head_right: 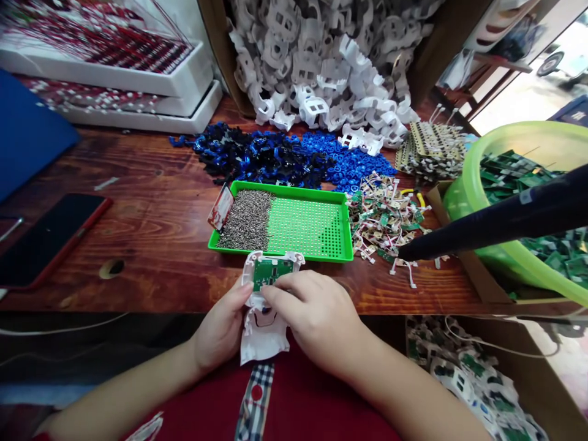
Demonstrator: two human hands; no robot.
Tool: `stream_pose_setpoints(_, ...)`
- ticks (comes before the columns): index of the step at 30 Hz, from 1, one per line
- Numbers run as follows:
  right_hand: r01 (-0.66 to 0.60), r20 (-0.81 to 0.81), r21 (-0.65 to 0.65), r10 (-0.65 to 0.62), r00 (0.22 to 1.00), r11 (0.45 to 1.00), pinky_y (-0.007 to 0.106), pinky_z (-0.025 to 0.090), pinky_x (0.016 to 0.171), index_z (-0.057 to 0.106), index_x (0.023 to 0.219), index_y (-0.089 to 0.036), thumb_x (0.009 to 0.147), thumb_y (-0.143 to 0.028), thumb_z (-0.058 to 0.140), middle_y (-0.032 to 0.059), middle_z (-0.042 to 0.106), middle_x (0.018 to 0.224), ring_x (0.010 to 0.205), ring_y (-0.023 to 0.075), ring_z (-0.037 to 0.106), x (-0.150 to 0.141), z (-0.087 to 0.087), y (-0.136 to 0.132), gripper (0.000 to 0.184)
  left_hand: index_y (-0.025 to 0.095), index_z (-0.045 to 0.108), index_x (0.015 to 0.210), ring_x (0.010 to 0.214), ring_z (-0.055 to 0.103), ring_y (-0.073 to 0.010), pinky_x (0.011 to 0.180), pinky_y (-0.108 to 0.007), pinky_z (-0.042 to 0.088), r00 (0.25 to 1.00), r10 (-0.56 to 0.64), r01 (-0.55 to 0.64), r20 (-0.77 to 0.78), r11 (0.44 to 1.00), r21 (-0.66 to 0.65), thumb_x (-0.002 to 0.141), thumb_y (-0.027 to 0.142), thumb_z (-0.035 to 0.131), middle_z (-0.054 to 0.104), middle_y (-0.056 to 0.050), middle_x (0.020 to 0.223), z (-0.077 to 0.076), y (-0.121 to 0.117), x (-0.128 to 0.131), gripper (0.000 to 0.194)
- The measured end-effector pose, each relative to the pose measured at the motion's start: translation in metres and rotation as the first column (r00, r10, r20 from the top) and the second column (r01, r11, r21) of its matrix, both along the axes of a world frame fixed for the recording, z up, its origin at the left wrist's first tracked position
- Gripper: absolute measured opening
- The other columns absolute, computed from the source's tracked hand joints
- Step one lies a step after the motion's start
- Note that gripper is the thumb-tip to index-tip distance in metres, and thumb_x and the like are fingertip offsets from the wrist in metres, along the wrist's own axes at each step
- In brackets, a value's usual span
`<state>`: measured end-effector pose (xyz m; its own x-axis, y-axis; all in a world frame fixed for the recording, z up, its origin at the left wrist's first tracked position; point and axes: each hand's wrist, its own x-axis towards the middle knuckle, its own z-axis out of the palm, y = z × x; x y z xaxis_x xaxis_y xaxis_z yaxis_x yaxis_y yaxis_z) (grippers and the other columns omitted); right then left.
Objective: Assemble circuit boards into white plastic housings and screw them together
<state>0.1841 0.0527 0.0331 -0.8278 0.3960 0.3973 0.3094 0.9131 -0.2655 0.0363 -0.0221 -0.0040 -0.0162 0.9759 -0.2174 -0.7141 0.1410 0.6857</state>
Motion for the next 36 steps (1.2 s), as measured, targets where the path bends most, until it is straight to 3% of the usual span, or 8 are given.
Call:
stream_pose_setpoints(9,-0.006,0.026,-0.013,0.006,1.000,1.000,0.028,0.048,0.070,0.061,0.107,-0.020,0.087,-0.016,0.046,0.0060,0.062,0.099,0.086,0.0151,0.056,-0.002,-0.004,-0.002,0.025,0.018,0.057,0.116,0.103,0.059,-0.0252,0.092,-0.038,0.041,0.993,-0.021,0.028,0.119,0.998,-0.060,0.085,0.030,0.051,0.067,-0.006,0.106,0.003,-0.004,-0.001,0.034)
stream_pose_setpoints(16,0.007,0.012,-0.089,-0.006,1.000,0.996,0.028,0.050,0.069,0.060,0.104,-0.019,0.087,-0.016,0.045,0.0056,0.062,0.096,0.084,0.0154,0.057,-0.008,-0.007,-0.007,0.023,0.015,0.060,0.103,0.105,0.058,-0.0247,0.094,-0.035,0.040,0.994,-0.001,-0.017,-0.108,0.986,-0.165,0.082,0.028,0.057,0.067,-0.007,0.106,0.013,-0.003,-0.001,0.025)
stream_pose_setpoints(21,-0.021,-0.083,-0.209,0.004,0.997,0.978,0.028,0.049,0.082,0.055,0.107,-0.017,0.085,-0.016,0.051,0.0043,0.062,0.101,0.092,0.0126,0.057,-0.005,-0.006,-0.012,0.022,0.020,0.054,0.106,0.107,0.056,-0.0197,0.098,-0.033,0.037,0.976,0.096,-0.132,-0.195,0.974,-0.184,0.082,0.024,0.058,0.065,-0.002,0.107,0.010,-0.004,0.001,0.025)
stream_pose_setpoints(24,0.093,-0.287,-0.230,-0.159,0.945,0.969,0.027,0.048,0.084,0.054,0.105,-0.019,0.079,-0.013,0.058,0.0043,0.060,0.098,0.093,0.0126,0.055,0.003,-0.008,-0.011,0.026,0.020,0.052,0.107,0.101,0.059,-0.0201,0.093,-0.034,0.041,0.978,0.095,-0.132,-0.186,0.971,-0.199,0.081,0.024,0.060,0.066,-0.002,0.102,0.008,-0.005,0.002,0.028)
stream_pose_setpoints(27,0.227,-0.339,-0.543,-0.458,0.822,0.809,0.027,0.050,0.081,0.052,0.104,-0.021,0.079,-0.020,0.061,0.0052,0.057,0.097,0.089,0.0127,0.056,0.010,-0.012,-0.005,0.027,0.021,0.050,0.111,0.092,0.062,-0.0196,0.085,-0.033,0.045,0.979,0.100,-0.137,-0.178,0.968,-0.209,0.080,0.025,0.060,0.067,-0.002,0.097,0.007,-0.006,0.003,0.033)
stream_pose_setpoints(29,0.113,-0.216,-0.818,-0.483,0.848,0.564,0.027,0.052,0.079,0.048,0.111,-0.021,0.081,-0.028,0.059,0.0064,0.057,0.103,0.089,0.0122,0.058,0.013,-0.015,-0.001,0.033,0.020,0.049,0.113,0.090,0.063,-0.0189,0.084,-0.032,0.046,0.977,0.101,-0.141,-0.189,0.967,-0.211,0.080,0.024,0.061,0.067,-0.002,0.096,0.006,-0.007,0.004,0.035)
stream_pose_setpoints(32,-0.035,-0.125,-0.968,-0.358,0.925,0.247,0.025,0.053,0.080,0.047,0.117,-0.021,0.082,-0.031,0.058,0.0071,0.058,0.108,0.092,0.0118,0.060,0.011,-0.019,0.000,0.038,0.022,0.049,0.114,0.091,0.063,-0.0182,0.086,-0.033,0.045,0.979,0.092,-0.124,-0.180,0.976,-0.178,0.081,0.024,0.060,0.067,-0.002,0.099,0.005,-0.009,0.006,0.034)
stream_pose_setpoints(36,-0.029,-0.094,-0.983,-0.354,0.930,0.183,0.020,0.052,0.076,0.051,0.112,-0.021,0.081,-0.032,0.060,0.0047,0.060,0.103,0.087,0.0096,0.059,0.009,-0.020,-0.002,0.034,0.023,0.050,0.111,0.090,0.063,-0.0186,0.087,-0.034,0.046,0.982,0.072,-0.098,-0.177,0.985,-0.142,0.082,0.024,0.058,0.067,-0.002,0.101,0.006,-0.011,0.007,0.030)
